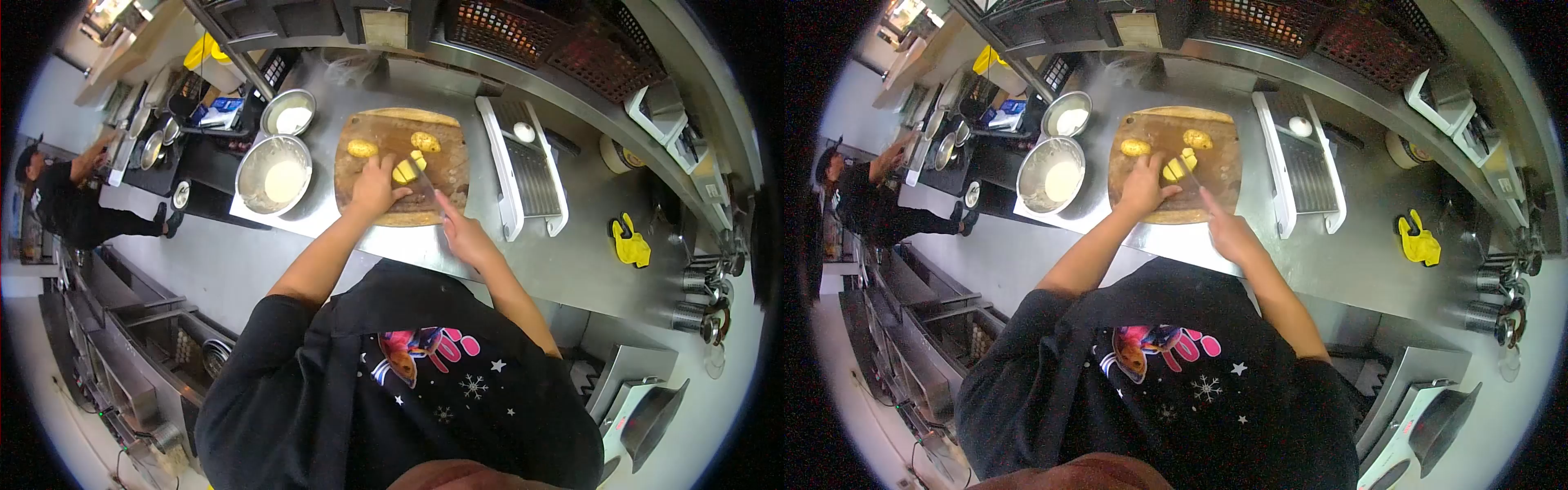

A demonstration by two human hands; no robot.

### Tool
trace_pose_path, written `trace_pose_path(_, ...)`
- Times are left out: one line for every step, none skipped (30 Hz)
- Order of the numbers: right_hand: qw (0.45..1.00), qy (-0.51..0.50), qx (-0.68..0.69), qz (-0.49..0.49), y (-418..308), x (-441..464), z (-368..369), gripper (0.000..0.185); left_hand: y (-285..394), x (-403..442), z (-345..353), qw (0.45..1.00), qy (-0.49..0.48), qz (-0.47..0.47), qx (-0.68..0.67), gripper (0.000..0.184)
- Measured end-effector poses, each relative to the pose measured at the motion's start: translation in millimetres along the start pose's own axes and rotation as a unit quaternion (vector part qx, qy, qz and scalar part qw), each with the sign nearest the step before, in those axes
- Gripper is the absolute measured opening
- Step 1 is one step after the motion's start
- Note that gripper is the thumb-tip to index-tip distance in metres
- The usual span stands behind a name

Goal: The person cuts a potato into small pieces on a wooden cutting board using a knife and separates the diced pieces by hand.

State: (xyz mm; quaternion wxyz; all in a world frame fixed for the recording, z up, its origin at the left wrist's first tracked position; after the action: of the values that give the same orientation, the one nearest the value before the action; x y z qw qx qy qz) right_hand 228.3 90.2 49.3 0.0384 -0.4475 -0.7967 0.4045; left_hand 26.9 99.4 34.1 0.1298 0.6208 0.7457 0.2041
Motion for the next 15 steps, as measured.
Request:
trace_pose_path(1.000, 0.019, 0.016, 0.014, 2, -8, -4, 0.055, 6, -1, -3, 0.999, -0.002, 0.003, 0.033, 0.062)
trace_pose_path(0.999, 0.035, 0.028, 0.015, 4, -14, -7, 0.055, 9, 2, 1, 0.999, 0.001, 0.006, 0.051, 0.063)
trace_pose_path(0.998, 0.051, 0.039, 0.014, 8, -19, -11, 0.055, 14, 10, 5, 0.998, 0.006, 0.009, 0.068, 0.064)
trace_pose_path(0.996, 0.068, 0.050, 0.014, 10, -23, -15, 0.055, 19, 18, 9, 0.996, 0.012, 0.012, 0.085, 0.065)
trace_pose_path(0.996, 0.065, 0.052, 0.023, 11, -26, -18, 0.055, 24, 25, 14, 0.995, -0.005, 0.004, 0.095, 0.064)
trace_pose_path(0.996, 0.062, 0.052, 0.032, 11, -29, -21, 0.055, 29, 32, 18, 0.994, -0.020, -0.004, 0.106, 0.062)
trace_pose_path(0.996, 0.059, 0.053, 0.041, 13, -30, -23, 0.055, 32, 38, 21, 0.993, -0.035, -0.012, 0.116, 0.061)
trace_pose_path(0.996, 0.058, 0.047, 0.048, 14, -31, -24, 0.054, 35, 43, 25, 0.993, -0.043, -0.004, 0.111, 0.059)
trace_pose_path(0.996, 0.056, 0.041, 0.055, 17, -32, -24, 0.054, 35, 45, 29, 0.993, -0.051, 0.003, 0.105, 0.057)
trace_pose_path(0.996, 0.053, 0.036, 0.061, 19, -32, -24, 0.053, 35, 47, 33, 0.993, -0.060, 0.009, 0.100, 0.055)
trace_pose_path(0.996, 0.054, 0.032, 0.063, 22, -31, -23, 0.053, 34, 49, 36, 0.994, -0.055, 0.022, 0.094, 0.053)
trace_pose_path(0.996, 0.054, 0.028, 0.064, 26, -30, -22, 0.053, 33, 48, 38, 0.994, -0.051, 0.033, 0.090, 0.052)
trace_pose_path(0.996, 0.054, 0.024, 0.063, 28, -29, -22, 0.053, 30, 49, 38, 0.994, -0.045, 0.043, 0.086, 0.051)
trace_pose_path(0.996, 0.048, 0.024, 0.069, 29, -29, -22, 0.053, 25, 50, 39, 0.994, -0.048, 0.040, 0.089, 0.050)
trace_pose_path(0.996, 0.044, 0.023, 0.074, 30, -28, -23, 0.053, 22, 53, 39, 0.994, -0.050, 0.037, 0.093, 0.050)
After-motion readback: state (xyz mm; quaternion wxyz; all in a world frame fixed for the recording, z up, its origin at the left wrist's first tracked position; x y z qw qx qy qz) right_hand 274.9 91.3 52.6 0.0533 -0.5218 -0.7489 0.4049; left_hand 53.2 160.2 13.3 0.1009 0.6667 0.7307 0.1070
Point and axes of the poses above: each hand's wrist, its own x-axis towards the middle knuckle, its own z-axis out of the palm, y = z × x, the point moved 5 cm from there along x, towards the middle knuckle, and after that the axes turned 1 degree about -z, right-handed, at the moved point
